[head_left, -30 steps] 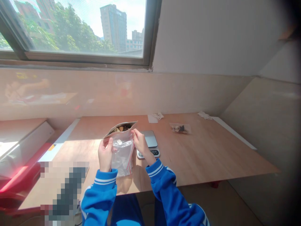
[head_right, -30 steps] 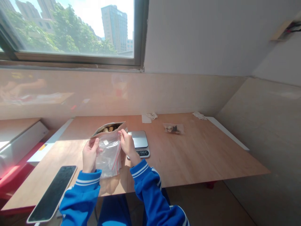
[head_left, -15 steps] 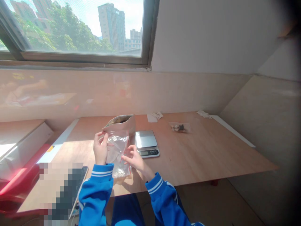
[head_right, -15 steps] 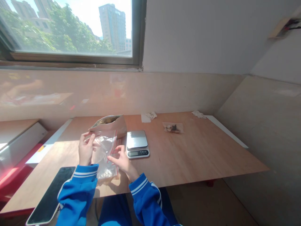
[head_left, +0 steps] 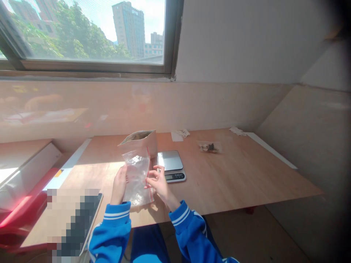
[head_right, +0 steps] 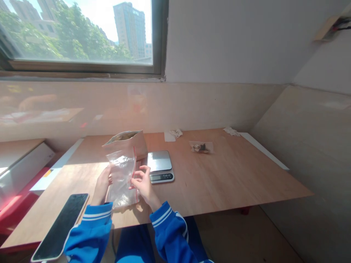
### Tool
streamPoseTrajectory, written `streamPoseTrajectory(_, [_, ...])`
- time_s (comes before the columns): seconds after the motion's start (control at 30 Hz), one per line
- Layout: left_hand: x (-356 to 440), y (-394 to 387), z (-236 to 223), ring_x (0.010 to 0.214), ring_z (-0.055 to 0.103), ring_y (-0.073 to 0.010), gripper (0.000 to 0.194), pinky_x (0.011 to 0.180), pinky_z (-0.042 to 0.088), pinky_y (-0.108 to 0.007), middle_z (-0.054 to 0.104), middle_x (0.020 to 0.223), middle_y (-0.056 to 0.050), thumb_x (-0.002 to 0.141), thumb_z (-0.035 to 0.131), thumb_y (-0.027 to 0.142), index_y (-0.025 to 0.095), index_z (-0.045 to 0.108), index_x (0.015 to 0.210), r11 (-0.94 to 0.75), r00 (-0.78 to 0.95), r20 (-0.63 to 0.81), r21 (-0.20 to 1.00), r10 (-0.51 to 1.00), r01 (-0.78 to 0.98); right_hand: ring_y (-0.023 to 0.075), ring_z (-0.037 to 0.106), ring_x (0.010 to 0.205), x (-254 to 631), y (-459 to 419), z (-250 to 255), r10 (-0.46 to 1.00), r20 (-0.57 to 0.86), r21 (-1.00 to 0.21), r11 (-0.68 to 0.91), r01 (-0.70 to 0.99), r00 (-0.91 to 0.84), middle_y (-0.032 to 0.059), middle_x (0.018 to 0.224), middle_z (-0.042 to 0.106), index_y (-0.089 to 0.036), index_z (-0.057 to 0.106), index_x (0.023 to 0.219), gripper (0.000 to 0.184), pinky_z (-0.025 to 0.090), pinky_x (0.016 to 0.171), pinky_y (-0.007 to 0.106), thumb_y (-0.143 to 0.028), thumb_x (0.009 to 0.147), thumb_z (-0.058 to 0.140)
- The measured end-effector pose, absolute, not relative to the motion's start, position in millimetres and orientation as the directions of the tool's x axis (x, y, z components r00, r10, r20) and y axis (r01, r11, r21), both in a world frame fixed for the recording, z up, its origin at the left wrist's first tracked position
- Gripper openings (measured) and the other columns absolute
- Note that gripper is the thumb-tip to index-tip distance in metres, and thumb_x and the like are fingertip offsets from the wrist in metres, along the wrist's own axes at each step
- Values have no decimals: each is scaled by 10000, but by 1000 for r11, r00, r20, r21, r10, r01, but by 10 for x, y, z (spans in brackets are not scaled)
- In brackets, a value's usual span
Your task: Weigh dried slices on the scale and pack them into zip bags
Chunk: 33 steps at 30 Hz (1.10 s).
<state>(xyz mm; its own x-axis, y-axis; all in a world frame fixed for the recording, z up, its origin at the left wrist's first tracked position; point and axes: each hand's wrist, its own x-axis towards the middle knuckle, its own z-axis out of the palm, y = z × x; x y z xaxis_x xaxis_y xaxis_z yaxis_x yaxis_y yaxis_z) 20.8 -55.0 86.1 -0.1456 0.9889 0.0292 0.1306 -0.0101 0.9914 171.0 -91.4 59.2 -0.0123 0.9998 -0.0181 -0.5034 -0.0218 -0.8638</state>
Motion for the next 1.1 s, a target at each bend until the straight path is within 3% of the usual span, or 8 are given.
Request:
streamPoseTrajectory(0.2, [199,-591,897,546,548,-153,314,498,436,-255,577,640,-2,843,426,468,196,583,834,-23,-215,115,922,970,387,61,536,456,1769,-961,532,999,-30,-927,-34,-373,-17,-99,797,536,-275,289,1028,534,462,407,201,-154,638,633])
streamPoseTrajectory(0.33, [149,-568,908,637,588,-169,332,564,450,-255,623,680,-24,849,409,464,197,607,836,-70,-207,183,887,961,455,76,551,485,1878,-1023,519,995,-73,-924,-96,-370,-75,-80,800,571,-264,287,1023,536,423,403,189,-196,642,658])
streamPoseTrajectory(0.5, [141,-566,919,591,600,-148,376,514,456,-247,701,911,-60,827,449,487,208,596,1032,0,-129,55,920,990,393,83,556,491,1965,-1061,492,992,-109,-934,-124,-334,-63,-99,737,529,-261,283,1010,525,451,451,216,-220,646,659])
streamPoseTrajectory(0.73, [129,-376,966,987,633,-216,454,839,512,-347,631,1190,-121,794,547,503,189,567,1122,-105,-210,187,932,960,347,109,564,506,1861,-1131,409,964,-220,-913,-257,-318,-147,-95,710,527,-250,283,1048,594,467,469,247,-268,628,702])
streamPoseTrajectory(0.87, [118,-212,998,1164,564,-231,434,982,450,-403,578,1290,-132,818,545,419,202,530,1194,-179,-167,247,922,955,342,113,524,466,1798,-1070,327,984,-179,-975,-179,-134,-16,-77,708,506,-248,386,1034,455,463,473,283,-251,672,663])
streamPoseTrajectory(0.97, [90,-181,994,1207,534,-263,470,996,435,-456,530,1350,-131,825,538,417,217,516,1251,-161,-83,212,900,974,404,185,578,662,1806,-1025,344,999,22,-987,17,161,31,-9,773,543,-244,535,930,241,517,700,419,-172,710,604])
streamPoseTrajectory(1.03, [70,-227,960,1288,458,-276,487,1039,392,-486,496,1391,-123,840,522,412,234,504,1292,-190,-40,231,875,972,446,282,567,929,1798,-1022,398,990,122,-933,89,348,73,56,937,577,-249,591,979,319,450,896,526,-128,685,612])
streamPoseTrajectory(1.1, [53,-316,893,1384,327,-273,501,1103,310,-501,418,1461,-114,851,520,393,246,487,1329,-245,-14,286,846,958,473,355,446,1173,1753,-1038,468,971,191,-876,102,472,144,111,1199,524,-257,540,1202,537,344,1014,584,-129,687,623])
